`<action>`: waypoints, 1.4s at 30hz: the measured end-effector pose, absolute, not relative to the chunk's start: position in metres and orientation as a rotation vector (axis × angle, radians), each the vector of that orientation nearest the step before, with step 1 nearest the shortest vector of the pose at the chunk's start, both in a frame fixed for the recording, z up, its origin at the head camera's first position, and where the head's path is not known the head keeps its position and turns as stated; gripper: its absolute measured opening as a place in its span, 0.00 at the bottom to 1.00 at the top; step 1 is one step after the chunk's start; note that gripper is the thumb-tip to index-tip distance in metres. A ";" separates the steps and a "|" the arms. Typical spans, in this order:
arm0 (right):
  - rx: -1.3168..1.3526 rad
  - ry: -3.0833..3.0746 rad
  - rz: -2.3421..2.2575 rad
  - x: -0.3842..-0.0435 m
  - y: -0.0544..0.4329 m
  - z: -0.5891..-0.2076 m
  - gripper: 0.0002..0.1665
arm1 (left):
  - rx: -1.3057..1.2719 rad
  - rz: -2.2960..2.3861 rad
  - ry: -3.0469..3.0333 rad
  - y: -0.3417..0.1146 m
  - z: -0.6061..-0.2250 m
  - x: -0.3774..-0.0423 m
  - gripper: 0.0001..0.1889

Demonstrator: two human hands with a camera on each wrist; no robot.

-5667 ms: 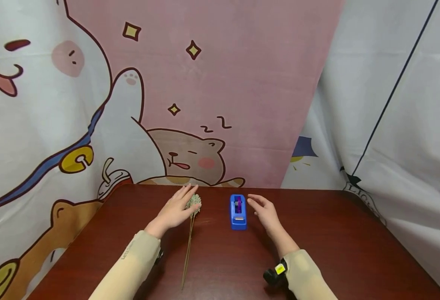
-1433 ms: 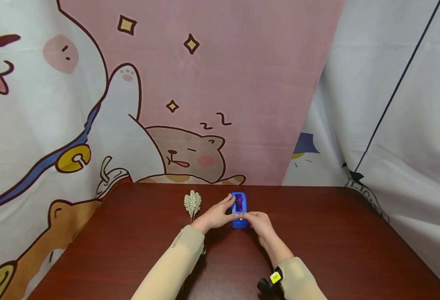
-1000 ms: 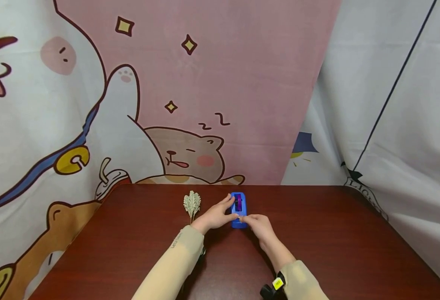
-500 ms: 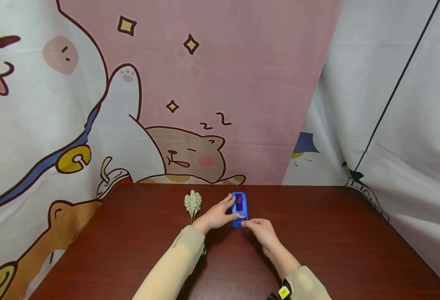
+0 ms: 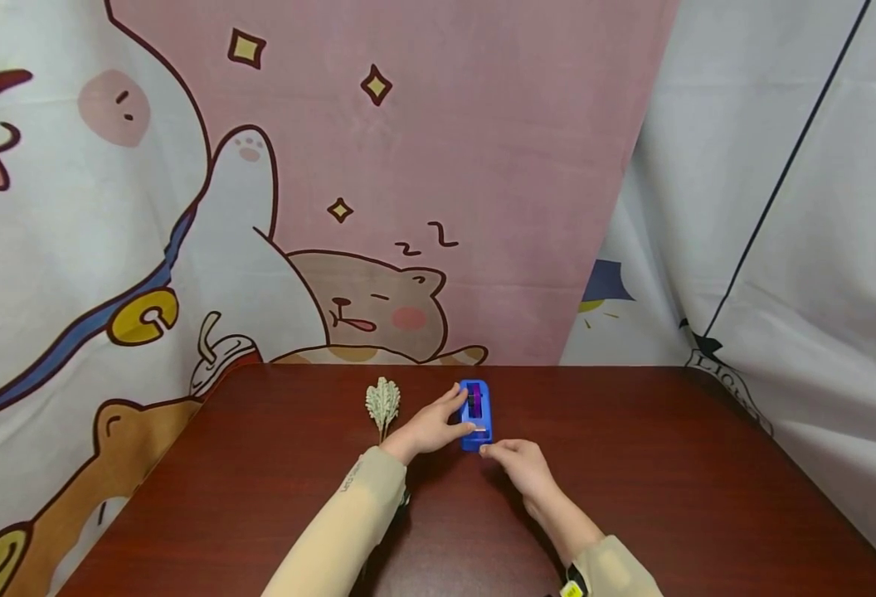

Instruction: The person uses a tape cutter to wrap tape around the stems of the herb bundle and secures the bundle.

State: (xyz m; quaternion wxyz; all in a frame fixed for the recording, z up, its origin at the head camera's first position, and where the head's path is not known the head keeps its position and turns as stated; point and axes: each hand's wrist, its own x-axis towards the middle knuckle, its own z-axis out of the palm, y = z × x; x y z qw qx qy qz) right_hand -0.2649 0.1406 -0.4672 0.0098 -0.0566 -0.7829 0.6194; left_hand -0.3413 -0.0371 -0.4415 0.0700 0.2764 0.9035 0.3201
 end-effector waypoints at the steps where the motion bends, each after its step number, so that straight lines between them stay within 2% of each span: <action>1: -0.175 -2.447 1.931 -0.264 0.141 -0.468 0.14 | 0.830 0.961 2.720 -0.037 -0.441 -0.341 0.37; 18: -0.226 -2.502 1.918 -0.240 0.140 -0.462 0.14 | 0.839 0.962 2.719 -0.038 -0.441 -0.342 0.37; 42: -0.133 -2.492 1.946 -0.213 0.139 -0.462 0.14 | 0.835 0.974 2.712 -0.038 -0.441 -0.342 0.38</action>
